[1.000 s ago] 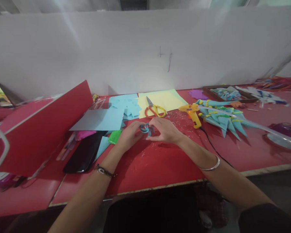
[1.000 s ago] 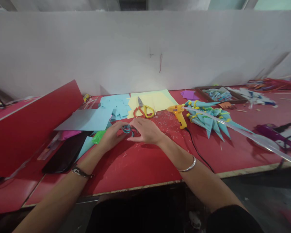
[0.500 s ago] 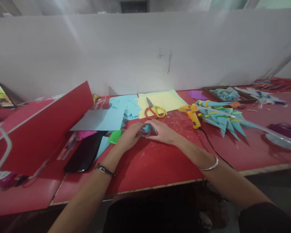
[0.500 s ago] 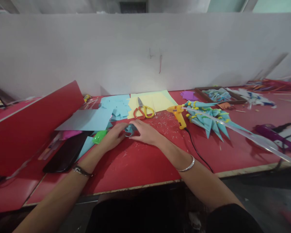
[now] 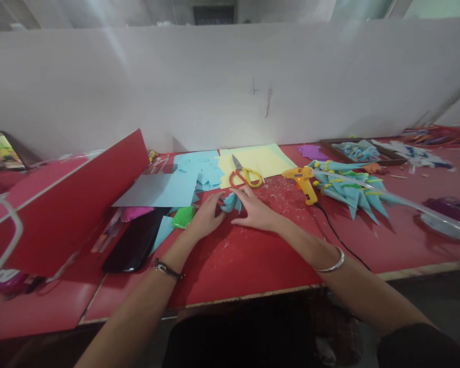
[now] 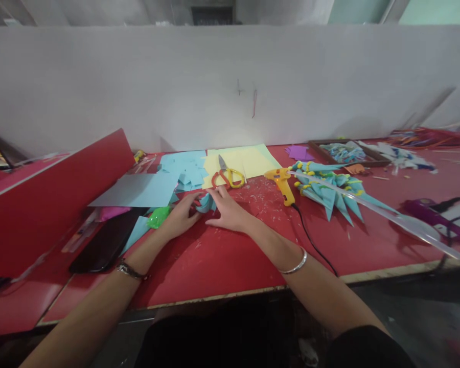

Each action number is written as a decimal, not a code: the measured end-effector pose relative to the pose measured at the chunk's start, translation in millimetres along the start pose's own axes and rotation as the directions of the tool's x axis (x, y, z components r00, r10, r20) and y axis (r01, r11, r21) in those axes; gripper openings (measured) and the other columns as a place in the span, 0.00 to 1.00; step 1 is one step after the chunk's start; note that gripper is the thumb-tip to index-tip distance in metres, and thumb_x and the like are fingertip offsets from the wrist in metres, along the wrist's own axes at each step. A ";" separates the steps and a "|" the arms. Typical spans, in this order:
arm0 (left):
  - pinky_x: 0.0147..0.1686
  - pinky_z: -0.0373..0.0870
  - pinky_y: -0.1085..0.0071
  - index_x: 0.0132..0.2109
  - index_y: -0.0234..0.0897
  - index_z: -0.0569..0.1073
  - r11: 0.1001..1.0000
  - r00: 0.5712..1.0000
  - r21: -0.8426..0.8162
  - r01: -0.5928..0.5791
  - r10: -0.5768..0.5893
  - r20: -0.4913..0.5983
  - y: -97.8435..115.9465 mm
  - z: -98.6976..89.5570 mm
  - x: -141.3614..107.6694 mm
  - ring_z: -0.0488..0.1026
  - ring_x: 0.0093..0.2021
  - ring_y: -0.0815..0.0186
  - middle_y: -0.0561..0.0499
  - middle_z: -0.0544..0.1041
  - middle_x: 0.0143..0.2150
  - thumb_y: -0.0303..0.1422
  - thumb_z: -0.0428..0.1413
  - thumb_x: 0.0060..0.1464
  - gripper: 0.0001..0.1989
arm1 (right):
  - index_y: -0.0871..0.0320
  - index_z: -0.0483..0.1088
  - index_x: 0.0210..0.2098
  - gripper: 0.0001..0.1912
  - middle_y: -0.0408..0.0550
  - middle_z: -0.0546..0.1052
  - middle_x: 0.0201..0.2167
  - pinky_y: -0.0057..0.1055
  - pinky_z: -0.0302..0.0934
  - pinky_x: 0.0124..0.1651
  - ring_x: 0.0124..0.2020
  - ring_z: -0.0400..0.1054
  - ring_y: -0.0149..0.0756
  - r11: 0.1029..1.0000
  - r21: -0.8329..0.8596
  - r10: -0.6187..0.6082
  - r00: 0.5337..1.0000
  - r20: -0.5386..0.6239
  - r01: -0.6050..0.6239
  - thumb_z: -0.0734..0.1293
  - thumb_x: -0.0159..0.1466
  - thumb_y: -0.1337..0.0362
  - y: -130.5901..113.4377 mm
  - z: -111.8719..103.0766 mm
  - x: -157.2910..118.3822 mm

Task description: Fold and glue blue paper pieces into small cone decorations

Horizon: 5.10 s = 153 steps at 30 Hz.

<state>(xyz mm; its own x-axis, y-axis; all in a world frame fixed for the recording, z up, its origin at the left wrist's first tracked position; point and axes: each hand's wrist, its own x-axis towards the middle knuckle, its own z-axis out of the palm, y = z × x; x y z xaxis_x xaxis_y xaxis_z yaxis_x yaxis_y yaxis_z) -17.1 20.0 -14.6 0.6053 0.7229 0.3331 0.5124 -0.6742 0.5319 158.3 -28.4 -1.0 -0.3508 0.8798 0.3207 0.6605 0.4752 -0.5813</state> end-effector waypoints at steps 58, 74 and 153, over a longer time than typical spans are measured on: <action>0.41 0.67 0.67 0.46 0.35 0.65 1.000 1.000 0.017 -0.015 0.014 0.018 7.1 -7.0 -1.1 0.67 0.43 0.64 0.47 0.69 0.41 0.26 0.49 0.49 0.14 | 0.60 0.67 0.19 0.12 0.38 0.64 0.13 0.24 0.51 0.21 0.16 0.55 0.24 0.884 0.449 0.294 0.905 -0.307 -0.134 0.65 0.52 0.58 5.8 -7.3 4.4; 0.41 0.66 0.66 0.44 0.37 0.66 0.998 0.998 0.031 -0.048 0.047 0.029 4.4 -6.5 -0.8 0.67 0.43 0.64 0.48 0.70 0.41 0.27 0.49 0.50 0.12 | 0.58 0.70 0.31 0.08 0.42 0.72 0.22 0.27 0.61 0.30 0.23 0.65 0.28 0.903 0.429 0.211 0.909 -0.360 -0.040 0.62 0.56 0.63 7.6 -6.2 4.8; 0.41 0.65 0.66 0.41 0.35 0.66 0.991 0.998 0.127 -0.052 0.047 0.043 0.3 -5.0 -0.5 0.66 0.42 0.64 0.48 0.70 0.39 0.27 0.49 0.50 0.09 | 0.58 0.66 0.27 0.11 0.29 0.50 0.08 0.21 0.38 0.16 0.12 0.39 0.19 0.280 0.956 0.475 0.852 -0.220 0.091 0.68 0.51 0.58 16.3 -17.4 7.4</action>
<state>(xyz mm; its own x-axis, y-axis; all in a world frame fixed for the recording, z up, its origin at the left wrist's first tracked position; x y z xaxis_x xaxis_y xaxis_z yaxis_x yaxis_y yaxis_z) -20.2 20.2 -10.8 0.6543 0.6835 0.3236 0.5534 -0.7244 0.4110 178.1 -14.3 4.9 0.1605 0.9737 0.1620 -0.4814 0.2205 -0.8483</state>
